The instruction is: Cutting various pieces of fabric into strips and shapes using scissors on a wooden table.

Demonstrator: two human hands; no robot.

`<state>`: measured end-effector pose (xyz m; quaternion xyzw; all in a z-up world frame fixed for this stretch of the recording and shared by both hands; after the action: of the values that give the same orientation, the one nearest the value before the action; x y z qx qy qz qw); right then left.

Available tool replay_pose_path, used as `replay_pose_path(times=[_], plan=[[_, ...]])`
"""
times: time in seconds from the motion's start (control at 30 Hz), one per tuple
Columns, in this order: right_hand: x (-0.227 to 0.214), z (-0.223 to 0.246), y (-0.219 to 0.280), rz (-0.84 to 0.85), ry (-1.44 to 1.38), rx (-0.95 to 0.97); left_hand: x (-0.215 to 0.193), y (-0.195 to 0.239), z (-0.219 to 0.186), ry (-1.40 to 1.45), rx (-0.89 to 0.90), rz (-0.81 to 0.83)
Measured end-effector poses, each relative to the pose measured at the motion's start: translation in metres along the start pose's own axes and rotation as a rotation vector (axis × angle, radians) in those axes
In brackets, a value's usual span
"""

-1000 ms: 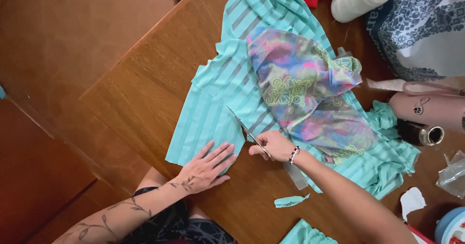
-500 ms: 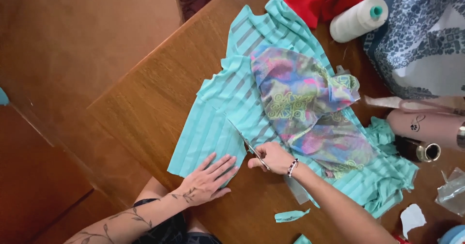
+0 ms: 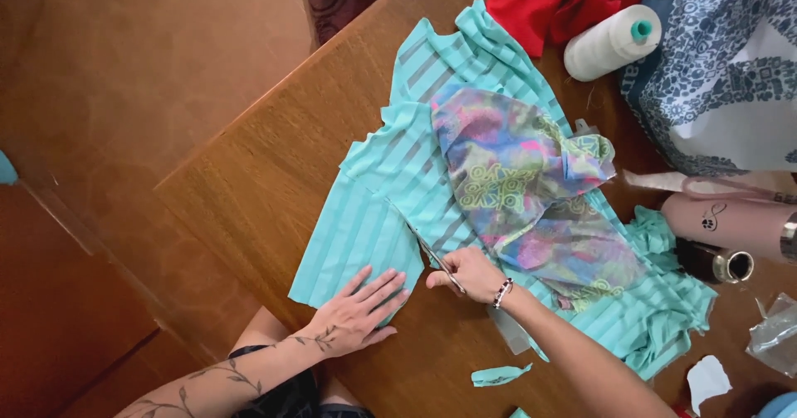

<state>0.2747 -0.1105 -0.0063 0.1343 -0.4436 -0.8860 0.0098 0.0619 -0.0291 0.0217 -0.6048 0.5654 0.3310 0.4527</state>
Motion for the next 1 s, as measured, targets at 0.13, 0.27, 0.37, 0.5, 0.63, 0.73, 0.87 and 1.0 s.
replay_pose_path(times=[0.13, 0.27, 0.37, 0.5, 0.63, 0.73, 0.87, 1.0], plan=[[0.001, -0.013, -0.008, -0.005, 0.023, -0.013, -0.002, 0.0, 0.0, 0.005, -0.006, -0.004], [-0.003, -0.016, -0.012, -0.014, 0.05, -0.091, 0.0, 0.0, 0.001, 0.001, -0.006, -0.001], [-0.005, -0.02, -0.015, -0.002, 0.097, -0.132, 0.002, 0.002, 0.001, 0.004, -0.007, -0.004], [-0.009, -0.018, -0.016, 0.048, 0.159, -0.078, 0.003, 0.003, 0.0, -0.006, -0.004, -0.007], [-0.016, 0.022, -0.003, 0.085, 0.105, 0.032, 0.0, 0.002, 0.001, 0.005, 0.0, -0.01], [-0.018, 0.03, -0.006, 0.094, 0.067, 0.073, 0.001, 0.002, 0.002, 0.035, -0.006, -0.012], [-0.016, 0.031, -0.013, 0.102, 0.077, 0.037, 0.001, 0.002, 0.003, 0.024, -0.006, 0.001], [-0.018, 0.025, -0.018, 0.079, 0.076, -0.013, 0.0, 0.003, 0.003, 0.022, -0.005, -0.011]])
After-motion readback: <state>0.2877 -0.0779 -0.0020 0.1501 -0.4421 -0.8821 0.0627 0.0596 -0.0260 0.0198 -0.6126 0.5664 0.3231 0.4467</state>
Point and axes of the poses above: each hand's wrist, its own y-axis away from the middle knuckle, its own x-axis out of the palm, z = x × y, the point moved 5 cm from there along -y, towards the middle knuckle, and after that the axes turned 1 degree about -y, right-handed, at the moved point
